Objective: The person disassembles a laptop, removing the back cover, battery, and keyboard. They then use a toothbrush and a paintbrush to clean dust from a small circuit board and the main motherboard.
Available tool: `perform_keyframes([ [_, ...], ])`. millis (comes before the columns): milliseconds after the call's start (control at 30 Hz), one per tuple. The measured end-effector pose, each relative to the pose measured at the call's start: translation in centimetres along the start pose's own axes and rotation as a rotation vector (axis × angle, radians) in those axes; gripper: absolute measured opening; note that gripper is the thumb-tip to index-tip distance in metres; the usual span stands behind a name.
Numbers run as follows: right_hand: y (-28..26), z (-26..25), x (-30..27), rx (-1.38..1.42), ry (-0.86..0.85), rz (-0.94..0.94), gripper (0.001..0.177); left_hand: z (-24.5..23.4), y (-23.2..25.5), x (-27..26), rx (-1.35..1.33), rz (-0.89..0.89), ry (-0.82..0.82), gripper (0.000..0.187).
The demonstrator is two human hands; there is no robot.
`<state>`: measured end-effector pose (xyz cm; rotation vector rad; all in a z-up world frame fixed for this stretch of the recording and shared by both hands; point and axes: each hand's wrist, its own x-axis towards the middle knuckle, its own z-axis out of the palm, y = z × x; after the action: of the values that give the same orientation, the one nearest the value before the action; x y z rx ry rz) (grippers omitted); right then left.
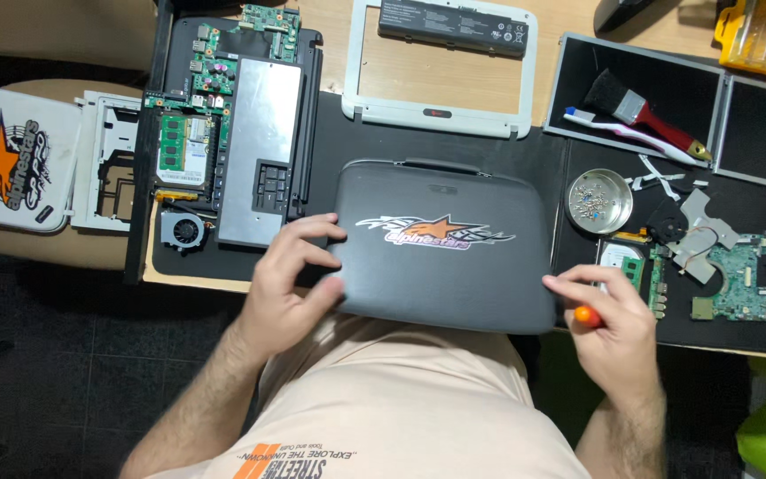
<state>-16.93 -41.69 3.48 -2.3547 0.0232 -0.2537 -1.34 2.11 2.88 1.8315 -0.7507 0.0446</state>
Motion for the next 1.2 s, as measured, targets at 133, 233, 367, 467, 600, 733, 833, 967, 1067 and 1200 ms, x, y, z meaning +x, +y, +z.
perform_keyframes([
  [133, -0.5, 0.4, -0.5, -0.043, -0.128, 0.048, 0.056, 1.6, -0.4, -1.9, 0.224, -0.022, 0.061, 0.018],
  [233, -1.0, 1.3, -0.5, -0.035, -0.171, 0.099, 0.042, 2.3, -0.9, -3.2, 0.304, -0.107, 0.042, 0.036],
  [367, -2.1, 2.4, 0.1, -0.063, -0.134, 0.222, 0.028, 2.9, -1.3, -4.0, 0.406, -0.204, 0.021, 0.056],
  [467, -2.8, 3.4, 0.6, -0.076, -0.090, 0.356, 0.040, 3.0, -1.4, -4.0, 0.303, -0.390, -0.011, 0.067],
  [600, 0.0, 4.5, 0.4, 0.414, -0.048, 0.667, 0.095, 3.4, -2.9, -4.7, -0.001, -0.571, 0.058, 0.089],
  [733, 0.9, 4.4, -0.4, 0.656, -0.084, 0.738, 0.096, 2.6, -3.2, -4.7, -0.453, -0.683, 0.108, 0.107],
  [833, 2.8, 5.5, -1.0, 0.802, -0.065, 0.867, 0.092, 1.8, -0.8, -3.6, -0.675, -0.867, 0.132, 0.109],
  [967, 2.0, 5.9, 0.4, 0.825, 0.032, 0.727, 0.087, 2.2, -0.3, -3.8, -0.961, -0.758, 0.097, 0.102],
  [1067, 4.0, 7.0, 1.5, 0.824, -0.016, 0.631, 0.082, 2.7, -1.5, -4.7, -1.064, -0.814, 0.121, 0.074],
  [1200, 9.0, 9.6, 3.4, 0.793, -0.001, 0.453, 0.067, 1.0, -1.7, -4.9, -1.070, -0.873, 0.110, 0.051],
])
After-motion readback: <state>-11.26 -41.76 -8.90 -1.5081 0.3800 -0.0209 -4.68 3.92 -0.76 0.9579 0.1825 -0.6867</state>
